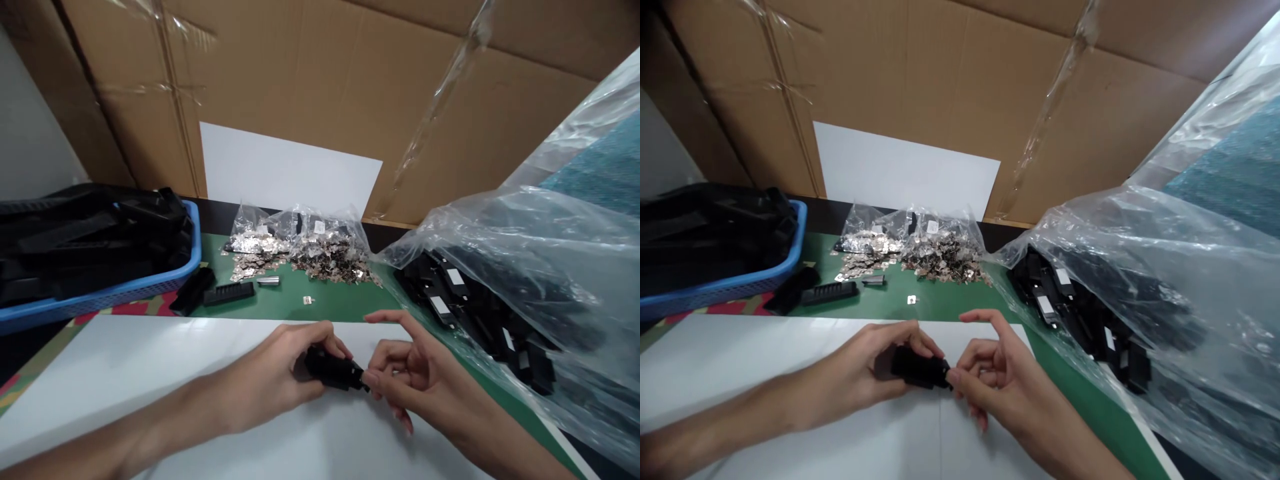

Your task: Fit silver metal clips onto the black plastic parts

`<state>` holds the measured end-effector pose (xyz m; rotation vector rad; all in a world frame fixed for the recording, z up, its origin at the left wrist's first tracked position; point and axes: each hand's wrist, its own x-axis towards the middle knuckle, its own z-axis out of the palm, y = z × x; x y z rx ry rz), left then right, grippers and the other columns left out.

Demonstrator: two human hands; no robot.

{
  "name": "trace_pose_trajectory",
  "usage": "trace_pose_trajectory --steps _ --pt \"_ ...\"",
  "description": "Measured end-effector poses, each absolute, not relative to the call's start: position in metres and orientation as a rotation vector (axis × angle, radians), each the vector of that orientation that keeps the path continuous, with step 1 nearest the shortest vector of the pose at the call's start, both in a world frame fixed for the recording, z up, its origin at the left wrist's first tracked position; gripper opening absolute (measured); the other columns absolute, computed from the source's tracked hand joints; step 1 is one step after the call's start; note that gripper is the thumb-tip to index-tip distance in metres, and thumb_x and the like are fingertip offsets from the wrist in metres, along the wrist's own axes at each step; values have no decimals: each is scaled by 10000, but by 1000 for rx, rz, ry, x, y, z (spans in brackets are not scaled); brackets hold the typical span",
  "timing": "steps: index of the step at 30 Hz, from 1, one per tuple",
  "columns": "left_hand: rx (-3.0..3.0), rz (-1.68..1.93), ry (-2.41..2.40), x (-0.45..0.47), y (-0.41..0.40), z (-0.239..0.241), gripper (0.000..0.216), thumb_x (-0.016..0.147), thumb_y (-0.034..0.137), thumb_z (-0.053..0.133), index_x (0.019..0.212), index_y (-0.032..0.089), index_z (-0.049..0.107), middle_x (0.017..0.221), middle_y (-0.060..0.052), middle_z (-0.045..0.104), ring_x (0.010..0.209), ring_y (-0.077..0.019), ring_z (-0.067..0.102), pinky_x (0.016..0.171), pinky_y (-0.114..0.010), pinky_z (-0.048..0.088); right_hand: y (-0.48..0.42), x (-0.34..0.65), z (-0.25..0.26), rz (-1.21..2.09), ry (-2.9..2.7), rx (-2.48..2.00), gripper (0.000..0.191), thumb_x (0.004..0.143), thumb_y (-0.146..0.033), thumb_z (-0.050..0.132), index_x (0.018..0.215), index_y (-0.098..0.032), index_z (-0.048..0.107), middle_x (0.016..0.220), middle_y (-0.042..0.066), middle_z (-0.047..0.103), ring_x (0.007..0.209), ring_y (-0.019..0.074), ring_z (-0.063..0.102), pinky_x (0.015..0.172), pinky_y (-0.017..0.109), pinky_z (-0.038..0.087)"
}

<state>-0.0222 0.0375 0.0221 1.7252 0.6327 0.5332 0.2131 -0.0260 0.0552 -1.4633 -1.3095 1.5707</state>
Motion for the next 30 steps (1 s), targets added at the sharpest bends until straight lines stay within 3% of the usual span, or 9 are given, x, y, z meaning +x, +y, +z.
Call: trace_pose_trajectory --steps 7,13,17,21,25,28,30 --pt "1726 549 633 -22 40 15 358 763 37 680 1051 249 662 1120 23 735 1007 -173 669 856 -267 489 -25 212 46 1610 -1331 -1440 631 896 -496 774 1315 -234 382 756 -48 619 555 89 522 516 196 471" --pt "1610 563 607 -20 40 19 183 890 288 736 1037 212 658 1133 -44 737 1010 -202 681 824 -282 502 -25 205 50 1435 -1411 -1461 538 888 -584 736 1210 -231 487 766 -41 576 544 91 501 499 206 481" --pt "1584 582 619 -20 40 19 165 898 265 733 1034 207 661 1140 -52 734 1020 -203 676 836 -292 500 -25 202 46 1338 -1450 -1491 485 897 -592 717 1169 -225 555 773 -20 578 570 112 526 487 210 498" --pt "1524 573 636 -20 39 22 219 888 343 764 1016 201 656 1142 -58 734 991 -200 673 815 -298 506 -26 204 40 1156 -1572 -1505 332 957 -518 663 1114 -230 613 786 8 628 597 134 582 484 209 505" --pt "1434 617 632 -19 39 28 260 873 373 788 929 189 613 1128 -66 734 1037 -213 681 892 -339 520 -29 203 36 866 -1755 -1465 189 1022 -425 579 1033 -253 657 823 21 702 611 140 633 500 203 504" --pt "1426 679 657 -19 38 29 285 864 377 802 917 198 587 1122 -56 721 1086 -216 669 938 -350 512 -32 200 31 711 -1800 -1404 163 1064 -339 512 1117 -285 656 827 -8 711 595 119 638 565 195 532" --pt "1439 694 688 -20 37 28 282 882 394 784 958 211 583 1092 -40 716 1064 -205 669 917 -339 516 -32 199 26 662 -1833 -1338 188 1058 -313 529 1215 -302 632 915 -2 727 692 129 687 669 208 572"
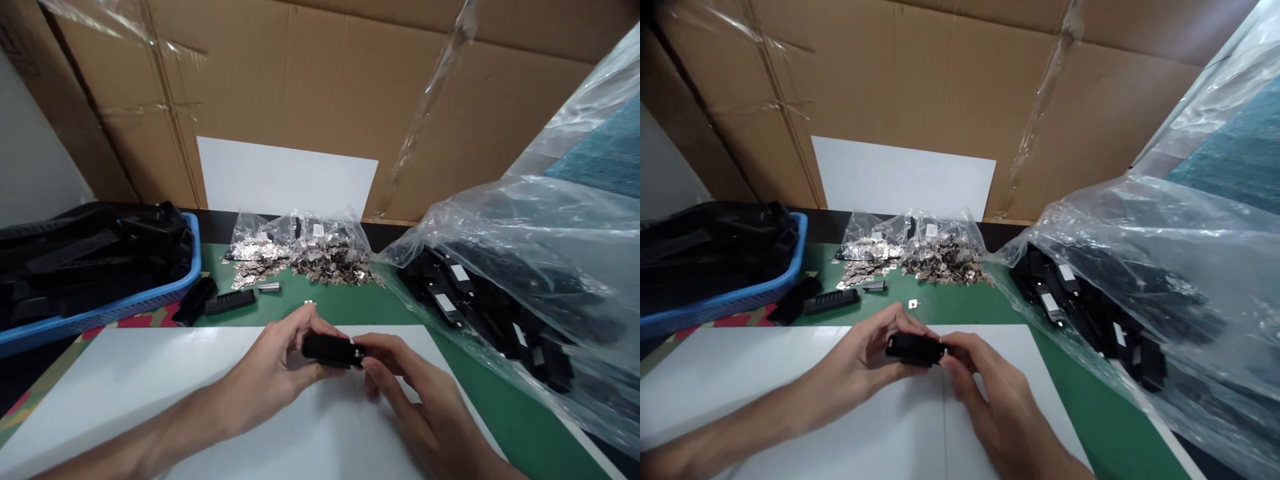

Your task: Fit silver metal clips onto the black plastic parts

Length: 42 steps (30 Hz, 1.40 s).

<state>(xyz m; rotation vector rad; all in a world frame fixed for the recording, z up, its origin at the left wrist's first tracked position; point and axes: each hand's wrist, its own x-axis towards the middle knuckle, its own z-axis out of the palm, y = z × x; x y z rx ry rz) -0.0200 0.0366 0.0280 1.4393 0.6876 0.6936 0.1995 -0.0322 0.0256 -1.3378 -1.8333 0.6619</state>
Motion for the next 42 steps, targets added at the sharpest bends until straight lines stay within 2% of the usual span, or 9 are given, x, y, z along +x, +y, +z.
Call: trace_pose_trajectory --steps 4,8,12,15,21,26,30,37,42 --pt "1551 747 710 -22 36 28 288 950 401 706 1167 269 568 1049 -5 693 1005 -175 657 893 -313 516 -29 200 18 717 -1822 -1274 284 1021 -295 616 1303 -299 581 1090 26 728 904 163 724 828 261 601" --pt "1834 695 671 -24 34 34 277 1026 354 587 1300 336 616 1180 -28 660 1084 -185 626 952 -314 502 -25 202 19 845 -1764 -1266 214 1042 -299 583 1251 -260 614 991 26 737 837 155 717 795 260 599" --pt "1981 643 690 -24 32 37 264 1036 336 555 1276 348 661 1083 -31 634 972 -175 630 850 -281 519 -23 202 24 900 -1758 -1237 193 1040 -325 583 1198 -226 635 943 35 740 775 153 701 770 266 594" --pt "2023 655 687 -23 30 35 257 1033 314 554 1262 347 666 1094 -26 618 966 -163 633 848 -262 519 -22 202 24 936 -1765 -1233 206 1050 -349 567 1194 -221 637 953 42 735 779 153 694 766 268 588" --pt "2089 645 679 -23 28 31 342 1050 300 521 1373 395 584 1110 -15 590 925 -132 629 807 -224 504 -24 207 21 1017 -1765 -1232 206 1065 -355 555 1226 -248 625 1057 32 726 868 137 684 790 238 557" --pt "2108 673 663 -24 26 30 258 1050 282 517 1277 330 629 1104 -27 598 949 -139 635 842 -225 505 -26 206 25 1019 -1780 -1234 231 1068 -364 542 1252 -241 610 1082 42 709 921 147 672 752 230 546" --pt "2128 659 683 -25 25 29 290 1056 284 508 1321 350 605 1095 -25 589 907 -130 627 819 -221 505 -25 203 28 1012 -1783 -1240 242 1065 -376 541 1230 -213 612 1048 58 708 891 157 664 733 242 545" --pt "2165 628 651 -28 25 27 288 1070 274 478 1310 345 619 1074 -15 571 931 -119 606 861 -224 492 -23 205 28 990 -1842 -1188 223 1071 -350 525 1210 -194 604 996 49 713 853 158 661 786 275 536" --pt "2023 584 703 -27 26 29 260 1064 355 493 1247 351 678 1032 -10 549 870 -115 569 750 -208 474 -21 206 30 948 -1896 -1168 178 1081 -293 513 1212 -210 602 1064 42 717 942 157 678 855 268 531"
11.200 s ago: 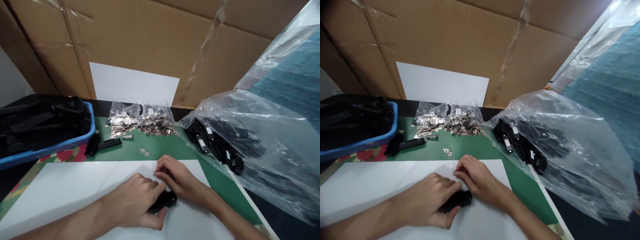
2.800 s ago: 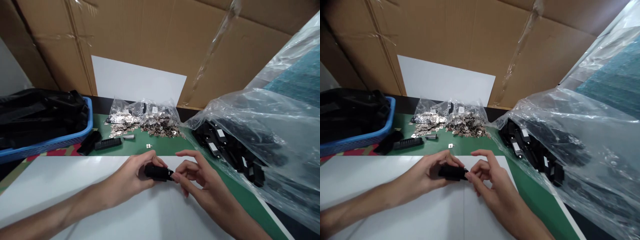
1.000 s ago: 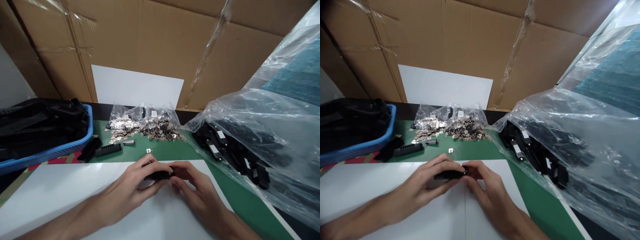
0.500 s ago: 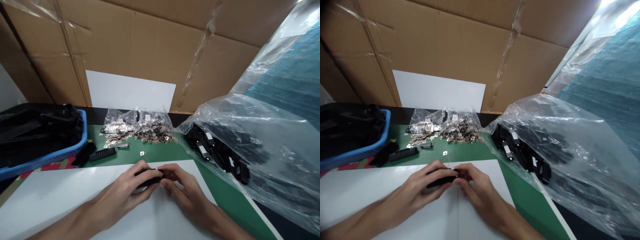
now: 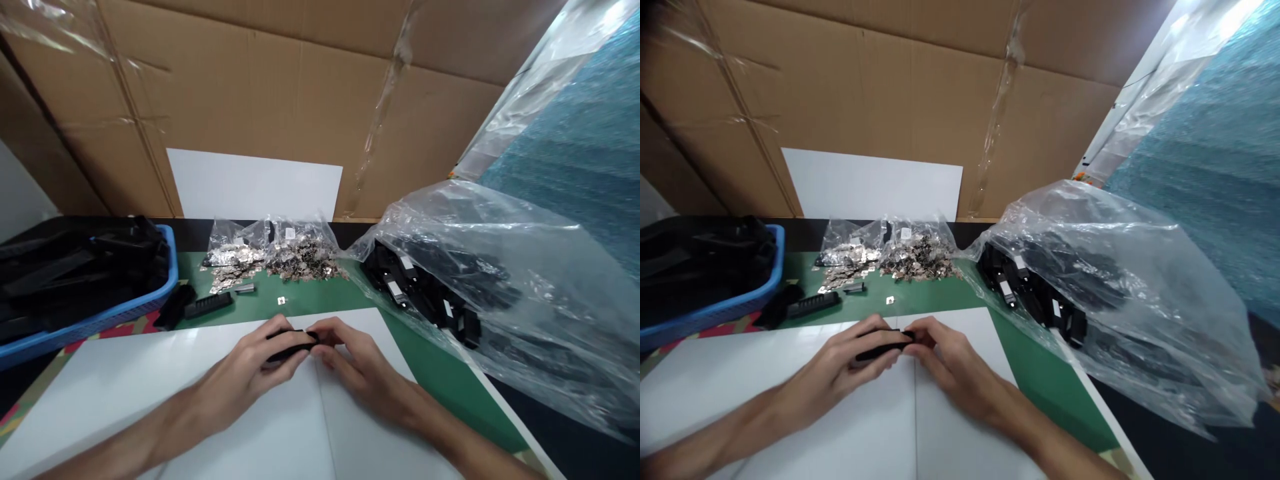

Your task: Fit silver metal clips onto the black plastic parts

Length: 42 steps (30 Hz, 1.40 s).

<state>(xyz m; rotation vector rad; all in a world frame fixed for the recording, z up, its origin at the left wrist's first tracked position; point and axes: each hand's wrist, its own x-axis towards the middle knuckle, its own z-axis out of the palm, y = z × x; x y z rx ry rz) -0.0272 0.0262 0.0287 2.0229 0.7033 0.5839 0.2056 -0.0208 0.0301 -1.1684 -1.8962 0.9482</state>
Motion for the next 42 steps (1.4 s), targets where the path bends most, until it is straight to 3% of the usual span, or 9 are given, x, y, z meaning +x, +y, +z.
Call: trace_pose_trajectory --steps 5,10,15,22,26,33,38,42 --pt "1793 594 775 -26 32 28 324 1039 463 532 1242 300 724 910 -14 545 852 -136 570 715 -229 442 -23 200 20 511 -2092 -1084 354 1072 -310 528 1405 -201 486 1081 89 697 869 193 680 791 327 589" --pt "1698 644 750 -23 37 28 376 1013 503 569 1192 243 772 792 -1 527 749 -126 526 684 -253 382 -23 193 6 199 -2158 -1072 422 1047 -95 417 1459 -187 427 1145 125 696 1027 230 700 879 353 618" --pt "1646 670 730 -22 41 28 401 988 523 600 1162 212 784 805 -9 569 678 -107 462 648 -258 350 -19 194 -4 30 -2234 -993 496 1039 -60 337 1525 -153 366 1222 156 690 1104 244 696 924 341 618" --pt "1563 663 653 -22 44 22 415 952 525 647 1088 156 779 869 -43 638 666 -100 449 610 -240 351 -12 208 -19 108 -2284 -909 510 1048 -100 340 1554 -166 344 1109 150 714 1024 244 718 877 333 629" --pt "1539 656 614 -22 45 21 420 941 519 663 1071 135 773 833 -40 632 654 -96 443 600 -231 353 -10 217 -21 247 -2326 -960 508 1015 -71 356 1501 -192 444 1011 117 721 941 235 729 862 328 625" --pt "1447 645 617 -18 49 14 410 925 505 682 1011 108 731 766 -45 669 543 -80 509 539 -219 378 -4 214 -13 414 -2228 -917 431 1048 -139 366 1450 -203 507 1205 141 717 1102 222 707 969 312 578" --pt "1333 645 500 -16 48 10 466 859 481 780 1102 186 515 767 -25 701 526 -92 583 503 -189 399 1 201 -14 458 -2038 -1007 299 1067 -283 451 1315 -213 602 992 74 737 838 165 722 816 227 591" --pt "1420 547 471 -10 41 12 585 845 452 807 1254 184 485 774 -22 684 636 -127 640 611 -220 485 5 183 3 532 -1912 -994 342 1083 -308 408 1387 -216 535 954 48 708 733 151 713 714 230 596"
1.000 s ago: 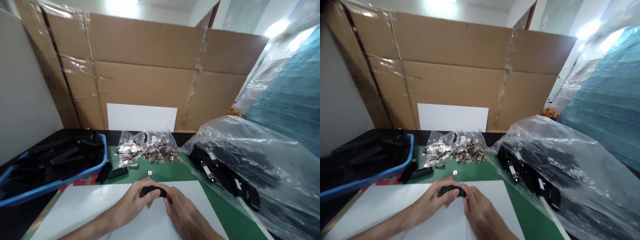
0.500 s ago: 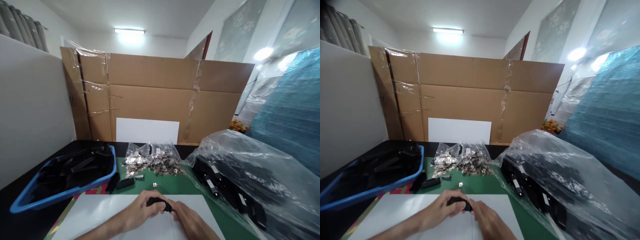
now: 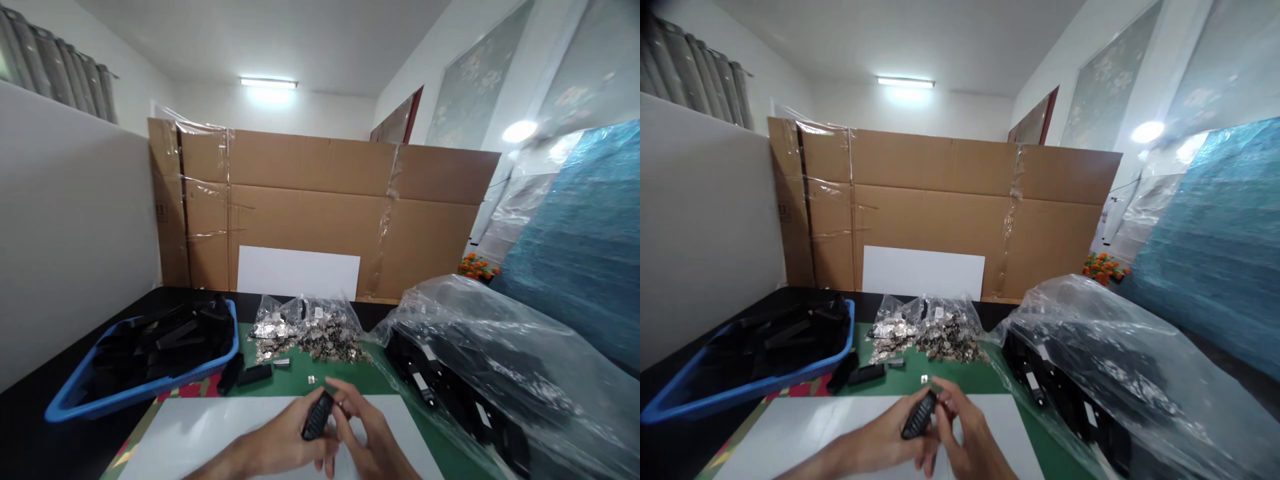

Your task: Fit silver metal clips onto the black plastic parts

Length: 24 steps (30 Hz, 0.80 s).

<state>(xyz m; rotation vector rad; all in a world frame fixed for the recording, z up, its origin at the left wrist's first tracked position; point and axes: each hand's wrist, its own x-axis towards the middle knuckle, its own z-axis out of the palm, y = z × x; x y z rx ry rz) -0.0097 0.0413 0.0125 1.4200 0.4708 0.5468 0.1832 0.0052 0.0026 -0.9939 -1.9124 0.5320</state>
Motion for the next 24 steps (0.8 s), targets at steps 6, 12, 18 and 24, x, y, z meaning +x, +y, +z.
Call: trace_pose_trajectory --steps 6,12,18,24 --pt "1725 807 832 -10 34 26 433 895 503 708 1150 169 607 949 -46 663 772 -165 567 703 -276 470 29 165 20 141 -1860 -1101 272 1050 -187 399 1226 -189 608 962 64 669 805 184 685 779 309 611" --pt "1364 821 1031 -44 46 22 644 861 651 687 1269 169 561 804 -7 618 706 -162 523 643 -264 388 43 169 4 -22 -2193 -1142 392 1023 -135 488 1383 -227 614 1364 130 606 1249 275 583 1029 483 568" --pt "1051 787 748 -61 43 21 468 996 602 492 1033 151 609 787 -39 631 673 -125 460 586 -235 318 40 171 2 14 -2223 -1145 201 1040 -148 540 1149 -182 705 1052 80 701 1003 246 647 893 433 599" --pt "1057 893 797 -64 41 27 380 889 492 758 939 131 650 690 60 414 561 -45 283 543 -198 272 30 173 4 -42 -2023 -1044 181 1060 -123 489 1169 -184 620 1097 88 700 1017 219 697 924 394 607"
